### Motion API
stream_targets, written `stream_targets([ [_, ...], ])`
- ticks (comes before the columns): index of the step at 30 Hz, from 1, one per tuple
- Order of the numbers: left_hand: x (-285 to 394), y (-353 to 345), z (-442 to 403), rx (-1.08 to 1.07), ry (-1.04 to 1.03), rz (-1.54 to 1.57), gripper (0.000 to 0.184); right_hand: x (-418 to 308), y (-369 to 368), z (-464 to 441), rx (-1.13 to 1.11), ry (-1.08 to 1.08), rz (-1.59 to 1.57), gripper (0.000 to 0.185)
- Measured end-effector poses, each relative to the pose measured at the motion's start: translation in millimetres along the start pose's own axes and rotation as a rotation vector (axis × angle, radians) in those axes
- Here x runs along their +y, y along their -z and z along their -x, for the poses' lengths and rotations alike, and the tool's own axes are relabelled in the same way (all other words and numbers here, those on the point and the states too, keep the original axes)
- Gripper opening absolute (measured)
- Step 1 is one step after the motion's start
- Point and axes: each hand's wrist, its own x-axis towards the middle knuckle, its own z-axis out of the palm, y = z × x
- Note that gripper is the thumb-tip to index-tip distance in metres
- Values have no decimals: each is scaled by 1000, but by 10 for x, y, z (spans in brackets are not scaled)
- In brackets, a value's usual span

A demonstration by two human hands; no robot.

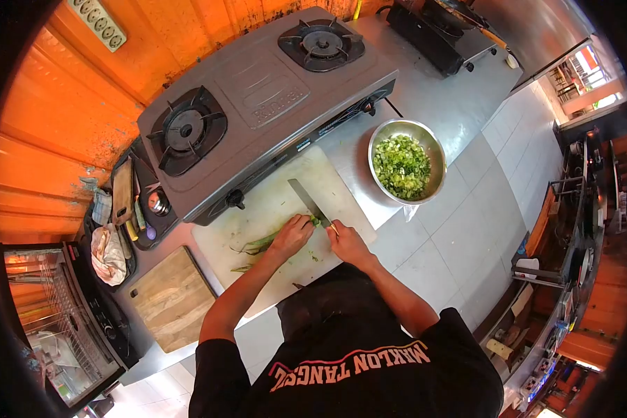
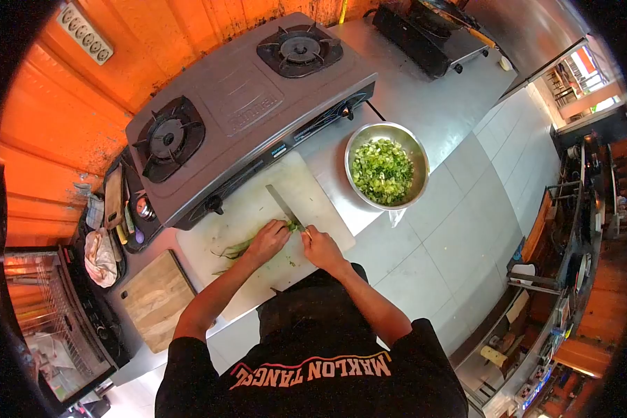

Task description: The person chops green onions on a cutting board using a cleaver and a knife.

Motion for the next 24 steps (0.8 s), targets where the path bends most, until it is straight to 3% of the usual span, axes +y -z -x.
stream_targets([
  [4,-1,-42,19,118,46,60,13,25,2,-27,-14,-17,29,23],
  [13,-17,-53,45,101,-81,-99,18,-42,-30,-57,-22,-26,140,25],
  [17,32,-82,-4,116,-18,-49,15,-55,-116,-106,41,-15,161,29],
  [22,82,-5,-122,-178,202,-51,9,-86,-96,-143,2,-57,201,28],
  [24,-16,32,-153,-142,89,-15,12,-77,-78,-157,-6,-62,197,29],
])
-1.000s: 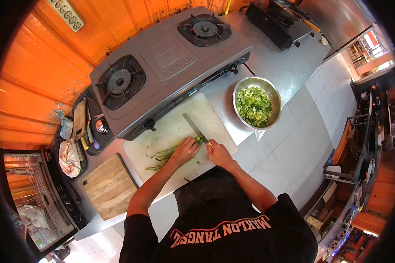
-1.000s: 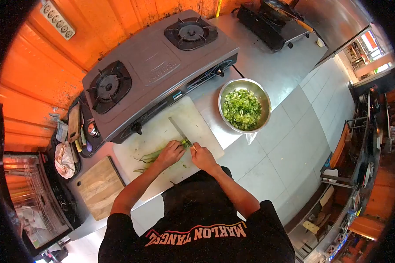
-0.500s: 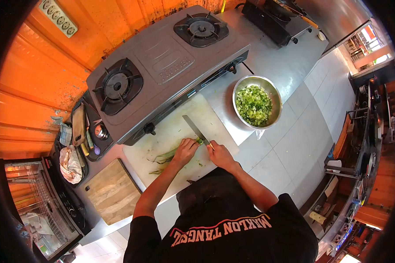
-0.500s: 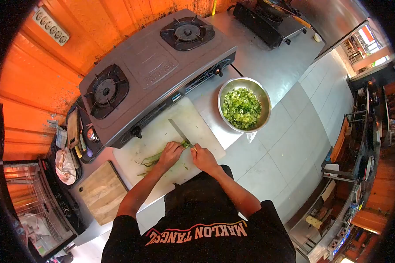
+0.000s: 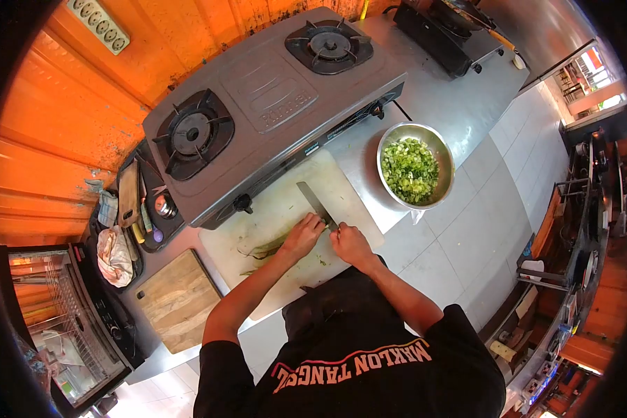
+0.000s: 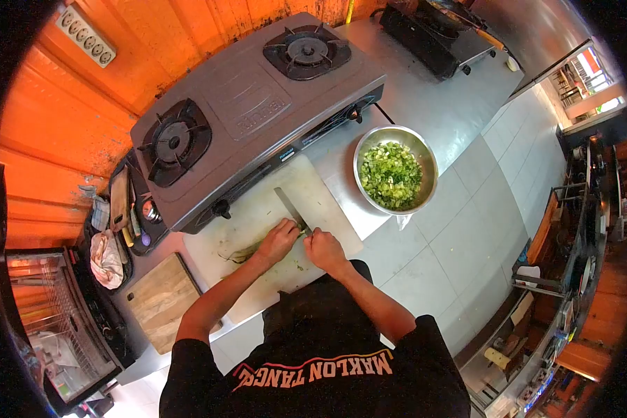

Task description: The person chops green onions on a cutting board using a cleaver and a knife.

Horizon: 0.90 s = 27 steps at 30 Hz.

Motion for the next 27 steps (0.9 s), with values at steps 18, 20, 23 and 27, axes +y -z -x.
stream_targets([
  [18,-135,-153,124,142,-250,-103,20,-149,118,-38,-107,80,194,27],
  [20,-166,-184,137,144,-272,-111,20,-319,181,54,-204,20,313,25],
  [23,-126,-190,152,146,-206,-36,19,-396,129,157,-172,43,359,26],
  [27,-125,-173,146,216,-214,-50,20,-422,182,179,-216,32,365,27],
])
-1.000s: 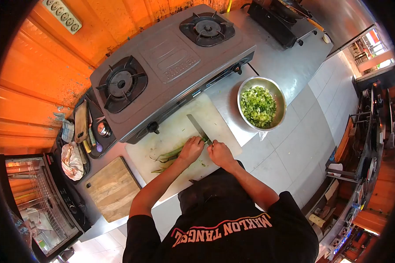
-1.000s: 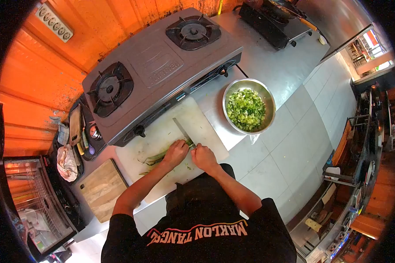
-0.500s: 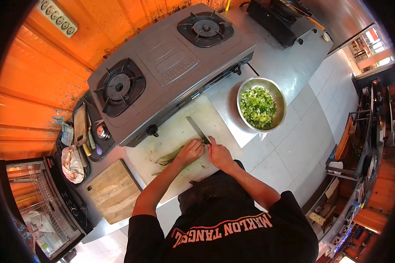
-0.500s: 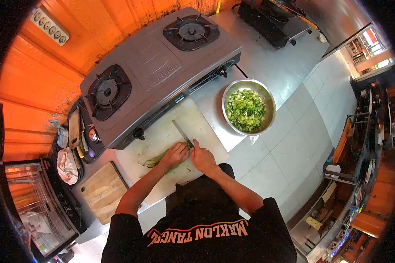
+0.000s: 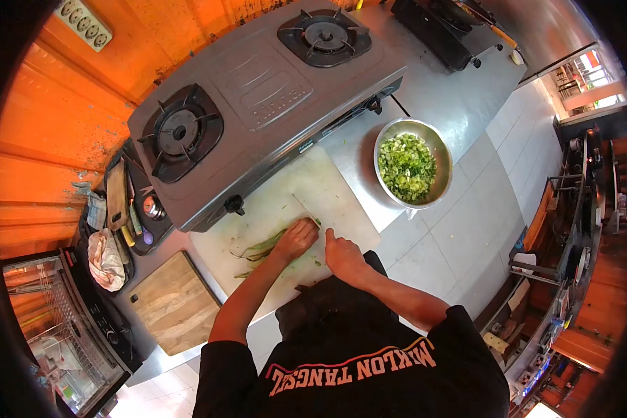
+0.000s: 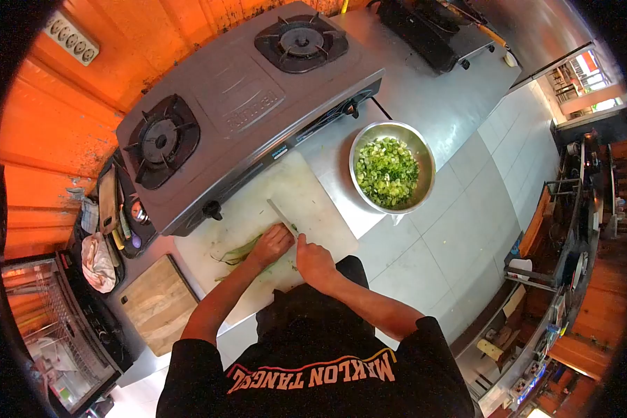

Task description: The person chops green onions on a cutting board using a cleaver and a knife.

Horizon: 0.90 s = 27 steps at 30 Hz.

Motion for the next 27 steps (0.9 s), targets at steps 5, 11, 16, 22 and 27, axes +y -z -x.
stream_targets([
  [5,-13,-28,63,-14,-4,-6,22,95,-170,-36,-12,3,6,22],
  [11,-3,-44,60,-9,34,-5,21,59,-243,-419,61,11,-63,21],
  [16,1,-23,31,68,17,-10,21,-28,-4,-90,-5,3,-49,25],
  [22,-21,-50,33,84,40,21,18,108,-351,-397,100,59,-32,30],
  [27,-33,-34,19,86,27,-13,17,56,-264,-304,112,65,-29,33],
])
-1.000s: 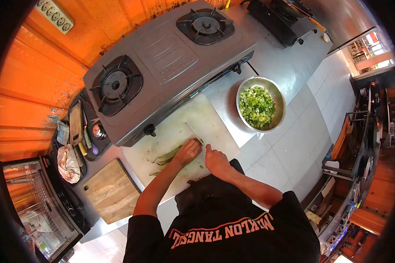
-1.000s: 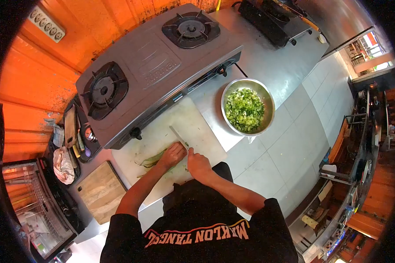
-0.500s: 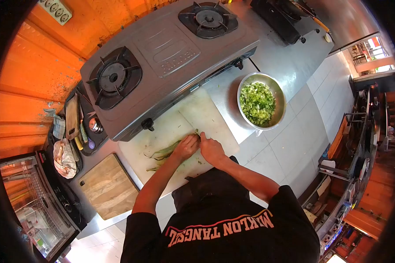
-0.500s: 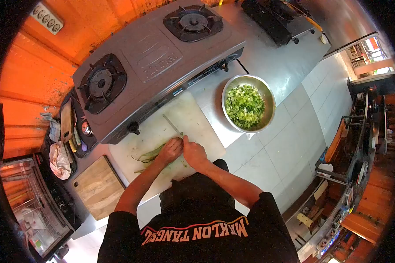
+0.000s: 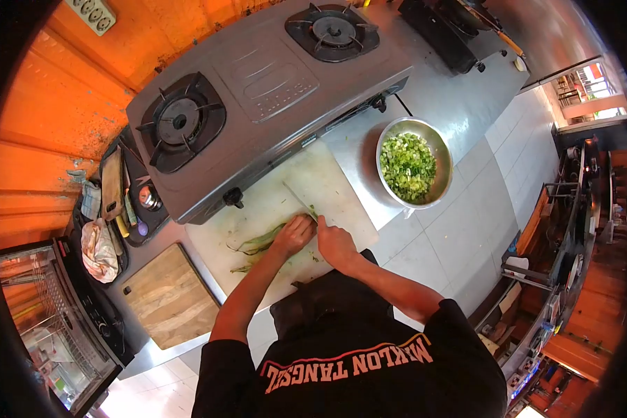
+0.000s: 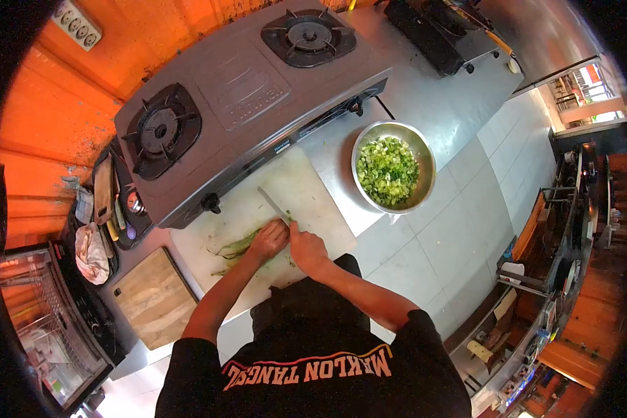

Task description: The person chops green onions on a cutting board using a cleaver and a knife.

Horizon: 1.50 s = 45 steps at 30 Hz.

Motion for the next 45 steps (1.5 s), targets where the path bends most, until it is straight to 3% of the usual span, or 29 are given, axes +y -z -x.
stream_targets([
  [4,37,12,38,9,10,10,18,-88,114,256,-89,-58,1,34],
  [12,36,-24,32,23,5,0,19,33,-40,-50,-44,-45,-65,29],
  [14,4,-44,70,32,23,3,20,-77,168,131,-150,-76,-29,37],
  [18,12,-22,75,-11,24,6,19,-76,117,258,-166,-95,-25,37],
  [21,1,-2,25,6,32,-8,18,90,-170,34,-39,-30,-10,29],
  [32,73,112,2,-87,70,137,21,112,-223,51,-29,-40,-28,33],
  [36,55,174,35,-150,32,127,22,48,-121,35,11,-12,-40,35],
  [41,44,110,103,-139,5,111,23,-215,324,233,-114,-77,-70,35],
  [45,96,103,110,-105,30,107,22,17,-139,19,-83,-42,-63,37],
])
